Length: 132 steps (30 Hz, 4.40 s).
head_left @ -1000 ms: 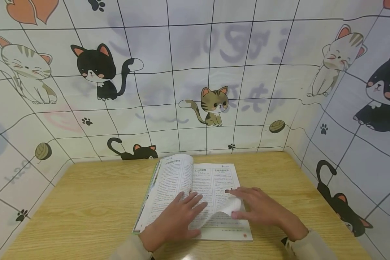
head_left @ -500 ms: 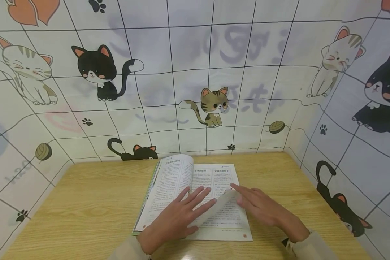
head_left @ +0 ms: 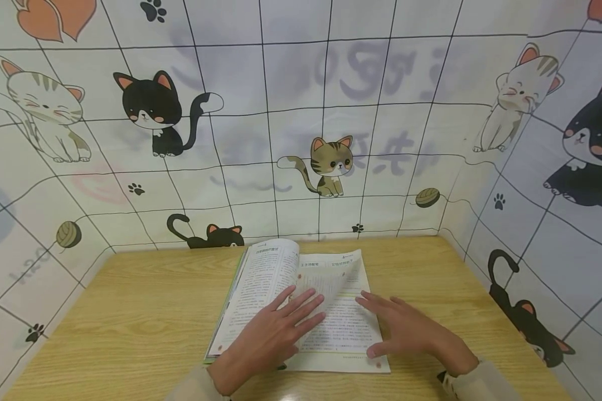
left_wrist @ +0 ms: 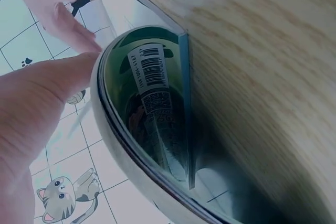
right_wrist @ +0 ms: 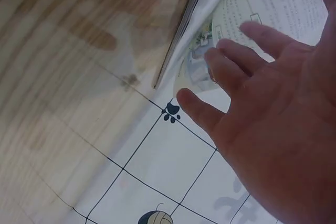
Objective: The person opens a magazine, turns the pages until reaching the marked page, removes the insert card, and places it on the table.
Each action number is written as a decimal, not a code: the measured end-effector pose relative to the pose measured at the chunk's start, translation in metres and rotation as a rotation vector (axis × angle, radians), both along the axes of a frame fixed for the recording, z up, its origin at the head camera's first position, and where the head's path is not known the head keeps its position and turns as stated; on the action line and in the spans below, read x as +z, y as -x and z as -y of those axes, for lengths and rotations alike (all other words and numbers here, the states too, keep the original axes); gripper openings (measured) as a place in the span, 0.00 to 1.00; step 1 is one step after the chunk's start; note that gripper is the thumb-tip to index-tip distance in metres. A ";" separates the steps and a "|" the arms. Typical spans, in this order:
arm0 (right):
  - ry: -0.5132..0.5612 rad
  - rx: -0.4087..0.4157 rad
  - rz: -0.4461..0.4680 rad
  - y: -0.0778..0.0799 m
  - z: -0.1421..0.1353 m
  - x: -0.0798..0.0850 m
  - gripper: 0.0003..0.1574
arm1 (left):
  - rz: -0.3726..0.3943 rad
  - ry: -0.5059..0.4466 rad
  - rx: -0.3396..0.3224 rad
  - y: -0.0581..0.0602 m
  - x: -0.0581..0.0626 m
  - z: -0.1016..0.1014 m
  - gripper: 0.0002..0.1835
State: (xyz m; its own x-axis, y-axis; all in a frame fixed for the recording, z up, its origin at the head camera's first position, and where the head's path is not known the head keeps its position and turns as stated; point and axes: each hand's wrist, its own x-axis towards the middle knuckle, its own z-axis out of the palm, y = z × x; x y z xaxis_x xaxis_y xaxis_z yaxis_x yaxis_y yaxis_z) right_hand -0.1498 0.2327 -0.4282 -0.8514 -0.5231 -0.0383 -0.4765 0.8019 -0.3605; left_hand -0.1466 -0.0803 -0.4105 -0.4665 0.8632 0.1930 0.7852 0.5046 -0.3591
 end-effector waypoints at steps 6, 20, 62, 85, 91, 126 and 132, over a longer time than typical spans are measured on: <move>-0.005 0.087 0.062 -0.001 -0.005 -0.005 0.65 | 0.020 0.023 0.045 0.000 0.002 0.003 0.41; -0.020 0.106 0.137 0.000 -0.010 -0.009 0.64 | 0.096 -0.033 0.081 0.002 0.000 0.013 0.29; -0.007 0.088 0.141 0.000 -0.008 -0.011 0.62 | 0.476 -0.119 0.227 0.009 -0.014 0.031 0.30; -0.014 0.033 -0.097 0.007 0.004 0.002 0.51 | 0.215 -0.102 0.171 0.002 -0.018 0.002 0.51; 0.011 -0.037 -0.129 0.007 0.007 0.006 0.48 | 0.187 -0.098 0.163 0.002 -0.018 0.000 0.45; -0.017 0.017 0.079 0.000 0.000 -0.008 0.61 | -0.036 -0.042 -0.024 0.000 -0.006 0.002 0.37; -0.030 0.052 0.112 -0.001 -0.002 -0.012 0.61 | 0.010 -0.055 0.017 0.001 -0.006 0.007 0.37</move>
State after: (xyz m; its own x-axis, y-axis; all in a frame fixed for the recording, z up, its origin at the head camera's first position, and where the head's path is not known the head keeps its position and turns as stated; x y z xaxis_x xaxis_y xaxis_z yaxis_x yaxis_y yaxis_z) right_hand -0.1486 0.2345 -0.4398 -0.8126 -0.5639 -0.1476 -0.4760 0.7881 -0.3902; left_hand -0.1476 -0.0869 -0.4166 -0.4829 0.8434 0.2354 0.7797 0.5365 -0.3227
